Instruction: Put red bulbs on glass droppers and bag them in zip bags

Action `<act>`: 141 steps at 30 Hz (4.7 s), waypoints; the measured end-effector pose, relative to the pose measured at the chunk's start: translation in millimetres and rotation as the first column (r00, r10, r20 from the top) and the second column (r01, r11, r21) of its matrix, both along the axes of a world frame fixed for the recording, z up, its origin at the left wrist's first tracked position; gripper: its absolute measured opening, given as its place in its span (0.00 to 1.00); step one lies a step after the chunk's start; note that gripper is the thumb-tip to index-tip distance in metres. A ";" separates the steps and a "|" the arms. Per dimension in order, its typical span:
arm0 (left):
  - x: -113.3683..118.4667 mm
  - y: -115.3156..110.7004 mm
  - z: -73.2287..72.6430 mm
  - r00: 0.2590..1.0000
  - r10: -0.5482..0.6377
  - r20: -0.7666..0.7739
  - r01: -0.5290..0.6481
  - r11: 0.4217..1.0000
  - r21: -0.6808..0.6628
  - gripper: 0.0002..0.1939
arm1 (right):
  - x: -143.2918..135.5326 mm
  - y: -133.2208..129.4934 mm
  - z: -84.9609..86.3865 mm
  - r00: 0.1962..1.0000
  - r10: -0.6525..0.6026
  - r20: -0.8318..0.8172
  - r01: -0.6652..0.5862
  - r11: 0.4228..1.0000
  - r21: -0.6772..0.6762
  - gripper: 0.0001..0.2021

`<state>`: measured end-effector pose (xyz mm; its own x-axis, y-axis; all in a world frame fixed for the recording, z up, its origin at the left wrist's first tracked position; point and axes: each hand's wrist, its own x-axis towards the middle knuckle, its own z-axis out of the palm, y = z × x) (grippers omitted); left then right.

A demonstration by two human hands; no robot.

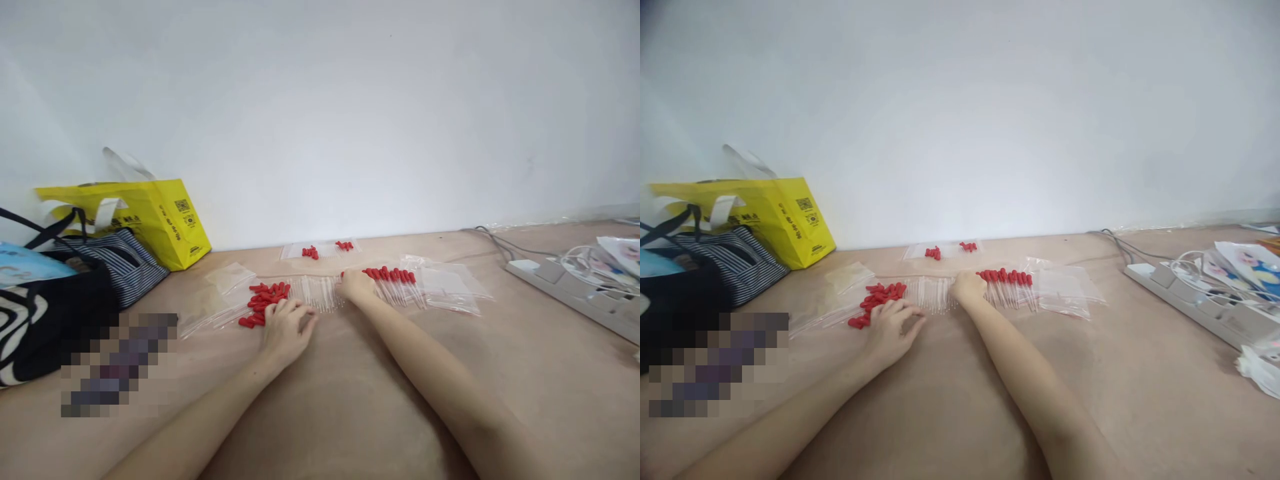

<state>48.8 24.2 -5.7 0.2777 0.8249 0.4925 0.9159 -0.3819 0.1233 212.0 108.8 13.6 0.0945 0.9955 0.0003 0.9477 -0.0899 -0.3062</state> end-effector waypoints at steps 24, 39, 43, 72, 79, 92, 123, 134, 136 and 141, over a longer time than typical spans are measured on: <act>-46.4 32.3 21.7 0.941 0.338 -0.026 -0.335 0.938 0.091 0.12 | 27.8 -29.6 -1.5 0.976 0.196 -0.092 -0.174 0.964 0.202 0.14; 11.3 -11.8 -5.9 0.930 -0.365 0.038 0.367 0.924 -0.110 0.11 | 71.7 -81.0 -50.6 0.760 0.642 0.106 -0.563 0.567 0.601 0.10; 13.1 -10.9 -8.1 0.929 -0.370 0.032 0.371 0.923 -0.102 0.10 | 65.0 -82.8 -49.3 0.733 0.662 0.152 -0.592 0.513 0.622 0.18; 20.6 -13.9 -5.8 0.926 -0.345 0.151 0.346 0.938 0.023 0.09 | 50.3 -91.8 -48.4 0.647 0.754 0.114 -0.601 0.412 0.685 0.13; 20.0 -17.2 -6.2 0.920 -0.368 0.135 0.367 0.930 0.033 0.07 | 53.9 -92.8 -39.3 0.621 0.737 0.268 -0.669 0.319 0.671 0.15; 23.1 -19.4 -6.1 0.911 -0.401 0.095 0.391 0.915 0.102 0.07 | 44.9 -91.7 -42.1 0.630 0.655 0.418 -0.699 0.243 0.673 0.14; 20.7 -17.4 -0.2 0.925 -0.348 0.152 0.339 0.937 0.082 0.06 | 48.0 -88.6 -36.6 0.651 0.705 0.283 -0.644 0.316 0.696 0.11; 11.4 -8.4 -6.0 0.978 -0.155 0.139 0.149 0.987 0.053 0.15 | 66.8 -69.5 -28.8 0.878 0.456 0.147 -0.467 0.749 0.470 0.10; 10.8 -7.5 -7.2 0.981 -0.150 0.121 0.146 0.988 0.040 0.14 | 75.3 -53.3 -23.4 0.954 0.300 0.022 -0.283 0.870 0.403 0.10; 11.0 -7.9 -8.0 0.979 -0.191 0.071 0.190 0.982 0.023 0.09 | 87.5 -18.7 -16.1 0.998 0.062 -0.023 -0.055 0.972 0.227 0.09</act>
<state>59.8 16.3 -13.6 0.3922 0.7518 0.5300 0.8150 -0.5512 0.1788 299.5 90.1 -2.6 0.0398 0.9737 0.2245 0.9394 0.0401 -0.3405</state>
